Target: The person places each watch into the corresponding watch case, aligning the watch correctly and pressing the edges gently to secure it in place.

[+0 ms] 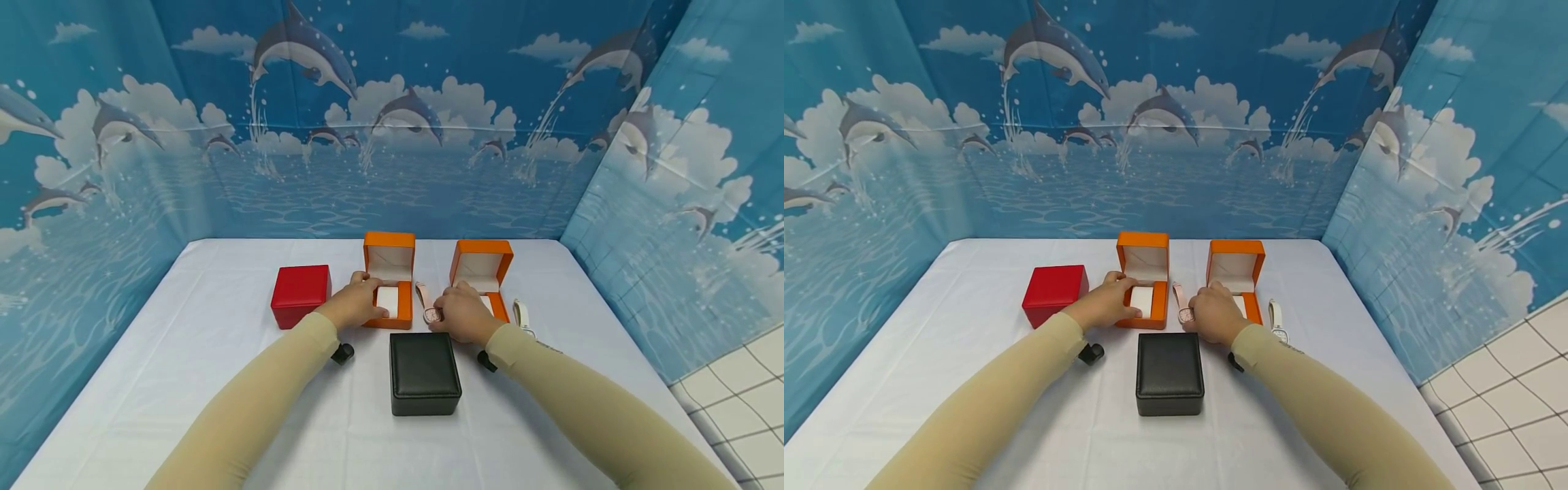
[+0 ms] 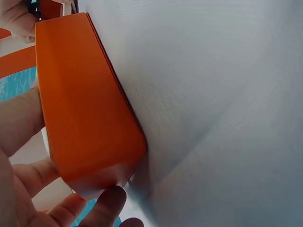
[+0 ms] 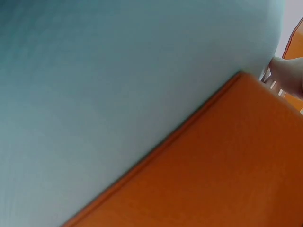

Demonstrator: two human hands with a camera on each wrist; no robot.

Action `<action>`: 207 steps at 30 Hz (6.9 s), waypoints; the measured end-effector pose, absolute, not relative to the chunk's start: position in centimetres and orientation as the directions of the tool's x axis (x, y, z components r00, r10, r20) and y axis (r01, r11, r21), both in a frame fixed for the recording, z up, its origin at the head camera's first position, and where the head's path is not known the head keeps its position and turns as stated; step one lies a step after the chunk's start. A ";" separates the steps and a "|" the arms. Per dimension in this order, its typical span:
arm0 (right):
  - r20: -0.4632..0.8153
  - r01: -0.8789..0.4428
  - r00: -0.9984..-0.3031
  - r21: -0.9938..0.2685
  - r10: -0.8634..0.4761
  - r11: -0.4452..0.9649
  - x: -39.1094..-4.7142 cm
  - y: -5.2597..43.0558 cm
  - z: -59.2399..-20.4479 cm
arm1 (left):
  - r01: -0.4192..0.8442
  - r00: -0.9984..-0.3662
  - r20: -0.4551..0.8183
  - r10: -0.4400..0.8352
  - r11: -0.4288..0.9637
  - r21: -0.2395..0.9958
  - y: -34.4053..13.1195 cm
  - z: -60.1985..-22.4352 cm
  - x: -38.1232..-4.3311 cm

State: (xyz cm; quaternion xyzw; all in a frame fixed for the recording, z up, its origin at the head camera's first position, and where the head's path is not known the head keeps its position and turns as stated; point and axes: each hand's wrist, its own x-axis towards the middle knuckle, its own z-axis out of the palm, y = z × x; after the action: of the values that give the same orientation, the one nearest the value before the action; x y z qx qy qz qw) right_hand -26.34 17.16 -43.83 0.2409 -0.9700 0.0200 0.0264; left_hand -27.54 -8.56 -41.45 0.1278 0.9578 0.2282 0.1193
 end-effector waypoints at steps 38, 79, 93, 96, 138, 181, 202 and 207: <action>0.002 -0.480 -0.870 -0.228 -0.492 0.847 -26.8 16.6 -43.1 | 0.330 -0.924 -0.090 0.371 0.895 0.301 -8.7 -41.1 -27.8; 0.012 -0.434 -0.892 -0.299 -0.452 0.850 -26.2 16.4 -42.5 | 0.375 -0.911 0.035 0.411 0.790 0.485 -9.1 -42.1 -27.2; 0.042 -0.416 -0.902 -0.344 -0.429 0.841 -26.4 16.7 -42.6 | 0.357 -0.920 0.055 0.388 0.774 0.522 -9.3 -42.3 -27.3; 0.041 -0.408 -0.905 -0.361 -0.423 0.838 -26.3 16.7 -42.4 | 0.360 -0.920 0.060 0.388 0.772 0.524 -9.3 -42.2 -27.2; 0.065 -0.368 -0.915 -0.538 -0.398 0.758 -26.0 16.6 -39.3 | 0.404 -0.909 0.189 0.372 0.675 0.617 -10.0 -40.7 -26.5; 0.144 -0.447 -0.884 -0.537 -0.444 0.716 -25.0 14.8 -36.5 | 0.415 -0.901 0.223 0.372 0.594 0.689 -11.3 -38.8 -25.7; 0.173 -0.476 -0.870 -0.541 -0.463 0.693 -24.9 14.3 -35.7 | 0.473 -0.870 0.243 0.428 0.591 0.653 -11.3 -38.5 -25.5; 0.181 -0.484 -0.866 -0.537 -0.466 0.691 -25.0 14.2 -35.6 | 0.489 -0.860 0.246 0.448 0.581 0.651 -11.3 -38.4 -25.5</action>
State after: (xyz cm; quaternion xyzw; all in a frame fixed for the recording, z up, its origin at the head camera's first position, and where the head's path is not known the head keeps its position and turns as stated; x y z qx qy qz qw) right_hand -24.99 14.17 -35.62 0.2584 -0.9192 0.2967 0.0153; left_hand -25.53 -11.33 -38.42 0.2634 0.8886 0.3745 -0.0274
